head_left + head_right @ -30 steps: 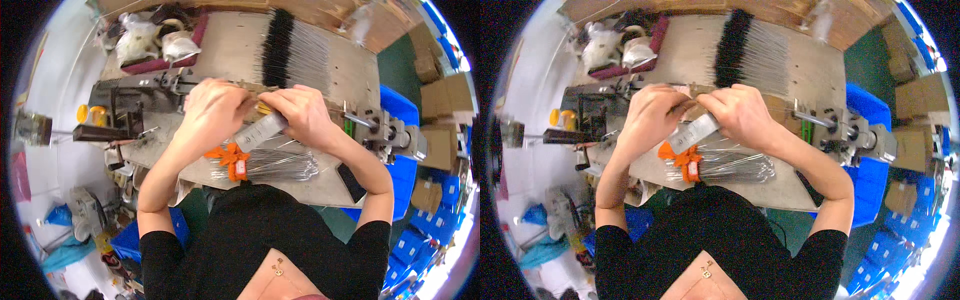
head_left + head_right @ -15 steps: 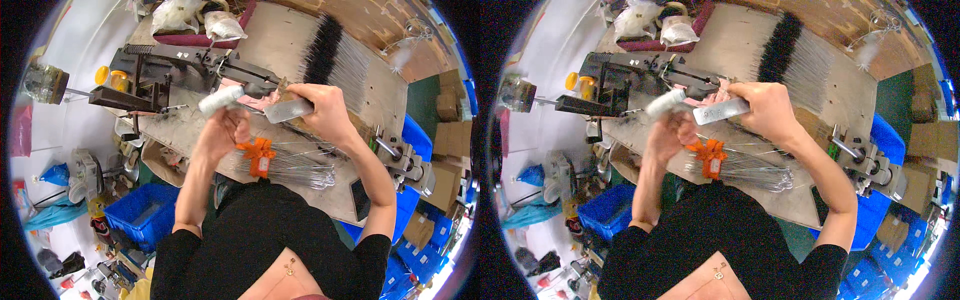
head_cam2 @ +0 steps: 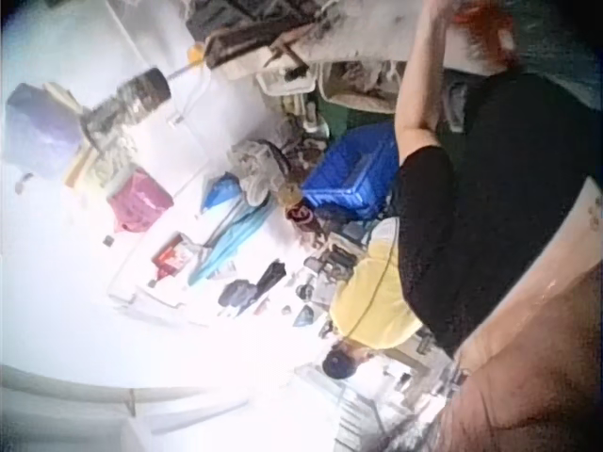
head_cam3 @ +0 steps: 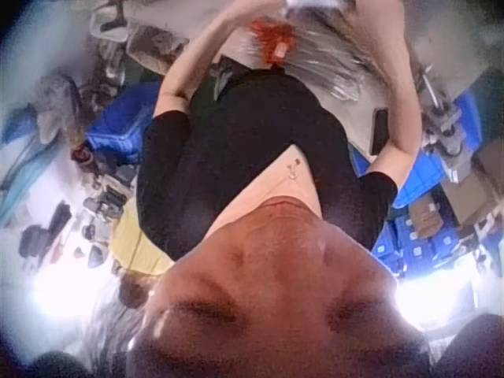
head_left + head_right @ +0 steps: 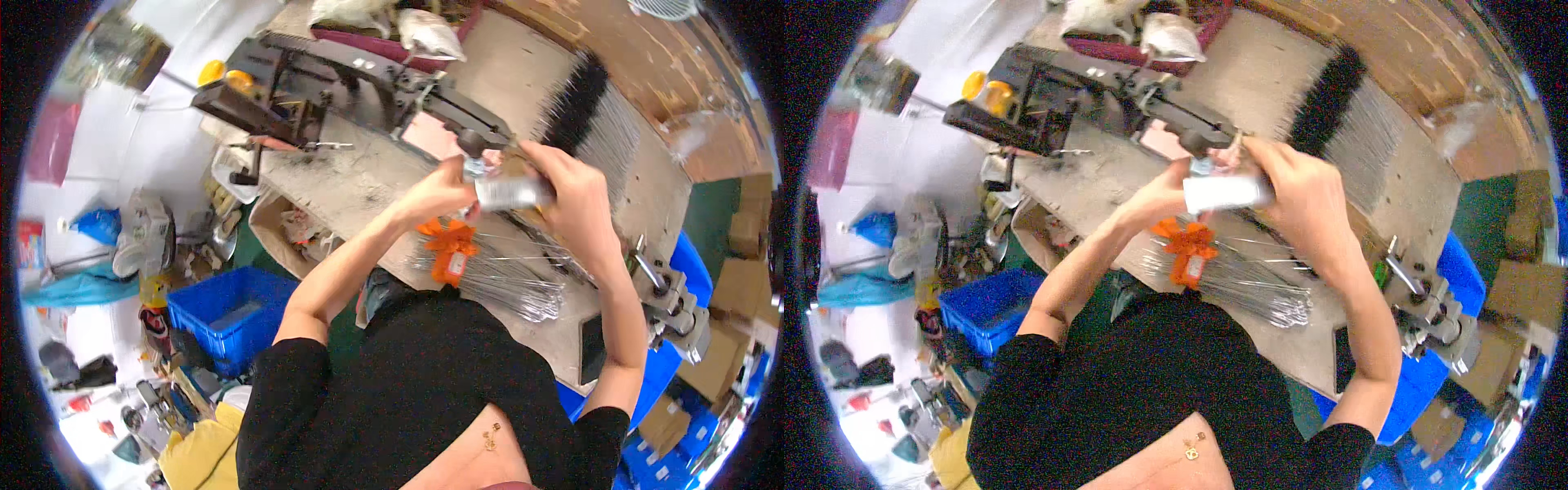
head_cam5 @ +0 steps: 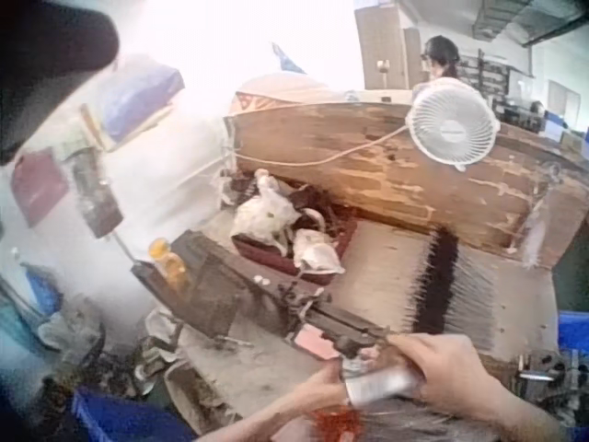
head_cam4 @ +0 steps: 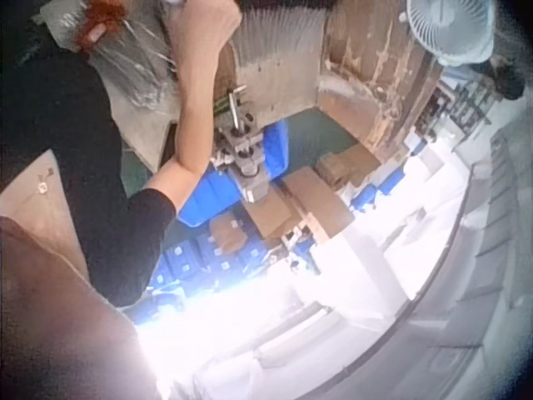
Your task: The person measures metal rods with a ruler, then assembles brush components by hand using a manual jig.
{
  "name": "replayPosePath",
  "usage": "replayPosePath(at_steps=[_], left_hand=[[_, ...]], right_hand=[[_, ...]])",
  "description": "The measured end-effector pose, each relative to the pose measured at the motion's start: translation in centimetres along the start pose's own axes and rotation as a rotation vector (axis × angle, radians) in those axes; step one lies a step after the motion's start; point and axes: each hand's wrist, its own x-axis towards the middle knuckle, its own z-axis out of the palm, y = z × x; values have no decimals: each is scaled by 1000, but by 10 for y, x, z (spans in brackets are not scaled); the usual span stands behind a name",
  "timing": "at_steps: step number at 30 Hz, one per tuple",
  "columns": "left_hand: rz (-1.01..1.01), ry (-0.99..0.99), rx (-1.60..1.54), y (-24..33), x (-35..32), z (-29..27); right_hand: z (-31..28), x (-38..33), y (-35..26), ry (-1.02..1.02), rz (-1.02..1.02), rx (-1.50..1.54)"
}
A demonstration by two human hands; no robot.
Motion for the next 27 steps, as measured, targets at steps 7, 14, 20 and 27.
replayPosePath(at_steps=[7,14,20,27], left_hand=[[-131,818,-375,-17,-108,-130],[-31,826,-300,-14,-110,-138],[-132,553,-419,15,-77,-54],[-321,-407,-565,33,42,100]], right_hand=[[22,-91,16,37,151,-137],[28,-78,36,11,351,-135],[-7,-117,15,-40,575,14],[-97,-140,-22,-261,625,386]])
